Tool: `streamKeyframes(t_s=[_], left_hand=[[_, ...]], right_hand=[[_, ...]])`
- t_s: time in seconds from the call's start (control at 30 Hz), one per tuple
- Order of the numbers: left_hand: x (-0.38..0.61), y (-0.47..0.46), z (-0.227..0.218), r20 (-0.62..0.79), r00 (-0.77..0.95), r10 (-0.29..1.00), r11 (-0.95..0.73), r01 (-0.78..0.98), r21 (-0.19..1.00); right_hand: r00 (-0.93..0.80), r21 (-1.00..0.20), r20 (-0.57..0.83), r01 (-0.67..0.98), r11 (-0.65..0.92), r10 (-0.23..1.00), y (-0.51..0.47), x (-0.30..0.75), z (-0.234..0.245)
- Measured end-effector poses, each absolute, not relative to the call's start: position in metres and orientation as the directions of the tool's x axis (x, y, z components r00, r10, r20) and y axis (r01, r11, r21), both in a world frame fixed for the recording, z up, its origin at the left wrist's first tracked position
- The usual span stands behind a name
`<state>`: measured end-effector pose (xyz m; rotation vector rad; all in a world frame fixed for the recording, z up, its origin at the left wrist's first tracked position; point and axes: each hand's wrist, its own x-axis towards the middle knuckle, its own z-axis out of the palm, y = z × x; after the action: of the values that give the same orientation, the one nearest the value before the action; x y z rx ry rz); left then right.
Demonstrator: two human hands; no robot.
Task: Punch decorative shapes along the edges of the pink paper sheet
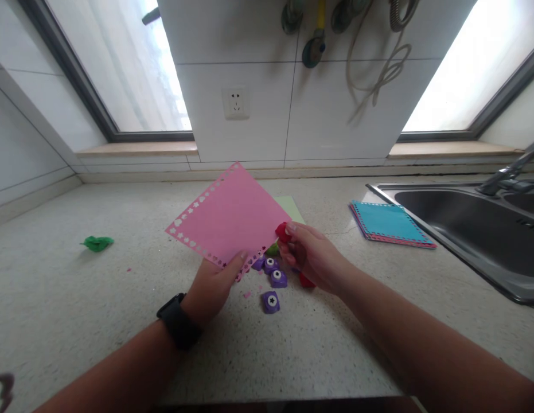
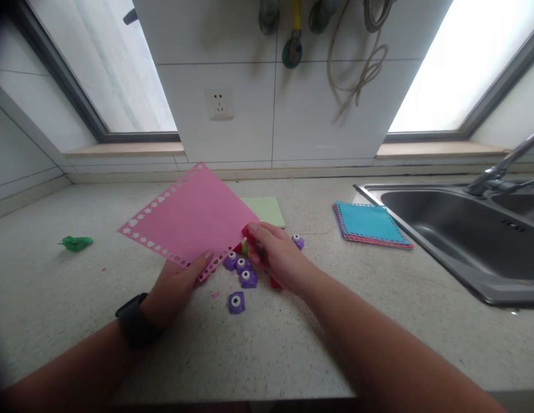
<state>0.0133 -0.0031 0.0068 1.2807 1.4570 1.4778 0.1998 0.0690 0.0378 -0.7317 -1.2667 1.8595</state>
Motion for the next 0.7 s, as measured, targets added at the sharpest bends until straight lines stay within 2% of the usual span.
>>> streamKeyframes(t_s=[0.27,0.47,0.7], left_hand=[[0.015,-0.002,0.009,0.208,-0.209,0.956,-0.181,0.143,0.973],[0.014,-0.002,0.007,0.184,-0.264,0.947,-0.168,0.083,0.982],[0.016,-0.003,0.009,0.199,-0.237,0.951,-0.185,0.08,0.979]], right_hand=[[-0.545,-0.962,-0.022,-0.216,-0.166,0.838,0.066,0.196,0.035],[-0.534,-0.985,-0.002,-0.145,-0.094,0.845,0.063,0.19,0.03],[-0.512,-0.99,0.014,-0.128,-0.061,0.859,0.061,0.187,0.028]])
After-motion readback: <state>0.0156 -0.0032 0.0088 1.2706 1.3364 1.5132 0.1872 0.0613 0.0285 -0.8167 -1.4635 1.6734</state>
